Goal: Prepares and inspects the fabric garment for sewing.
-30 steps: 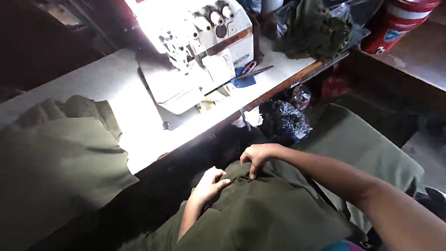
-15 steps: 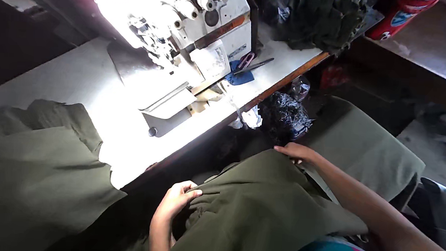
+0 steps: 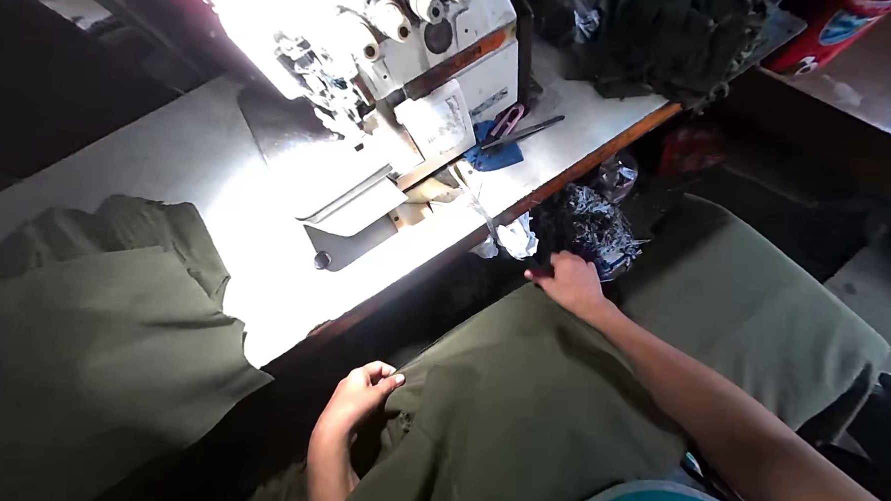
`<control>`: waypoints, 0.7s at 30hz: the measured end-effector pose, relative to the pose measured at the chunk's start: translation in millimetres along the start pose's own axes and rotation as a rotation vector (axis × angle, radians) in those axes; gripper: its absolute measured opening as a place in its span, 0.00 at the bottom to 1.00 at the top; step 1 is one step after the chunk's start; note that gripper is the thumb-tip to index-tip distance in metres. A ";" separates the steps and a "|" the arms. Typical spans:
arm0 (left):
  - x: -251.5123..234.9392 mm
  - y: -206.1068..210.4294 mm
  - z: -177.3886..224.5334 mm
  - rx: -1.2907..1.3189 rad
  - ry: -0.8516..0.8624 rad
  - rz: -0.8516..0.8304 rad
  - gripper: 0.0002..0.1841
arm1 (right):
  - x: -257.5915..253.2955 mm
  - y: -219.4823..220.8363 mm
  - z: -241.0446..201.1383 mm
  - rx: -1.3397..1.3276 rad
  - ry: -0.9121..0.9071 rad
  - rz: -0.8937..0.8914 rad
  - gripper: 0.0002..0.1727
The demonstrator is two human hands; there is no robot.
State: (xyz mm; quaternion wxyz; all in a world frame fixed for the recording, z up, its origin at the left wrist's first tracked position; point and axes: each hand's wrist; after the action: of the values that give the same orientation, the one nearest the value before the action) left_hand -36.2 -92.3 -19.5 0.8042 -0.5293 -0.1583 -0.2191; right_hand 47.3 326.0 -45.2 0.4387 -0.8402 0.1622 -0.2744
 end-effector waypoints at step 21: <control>-1.0 3.4 -43.4 0.054 -0.045 0.070 0.08 | -4.1 49.3 83.0 -0.671 0.258 -0.088 0.13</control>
State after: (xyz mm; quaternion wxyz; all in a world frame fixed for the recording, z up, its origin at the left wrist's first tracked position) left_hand -34.3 -130.9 -39.6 0.8216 -0.5175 -0.1635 -0.1746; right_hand 92.6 354.2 -125.7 0.1024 -0.9020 0.2608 -0.3285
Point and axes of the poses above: each hand's wrist, its own x-axis away from the middle knuckle, its own y-axis out of the palm, z = x × y, and after that the axes turned 14 degrees about z, right-handed
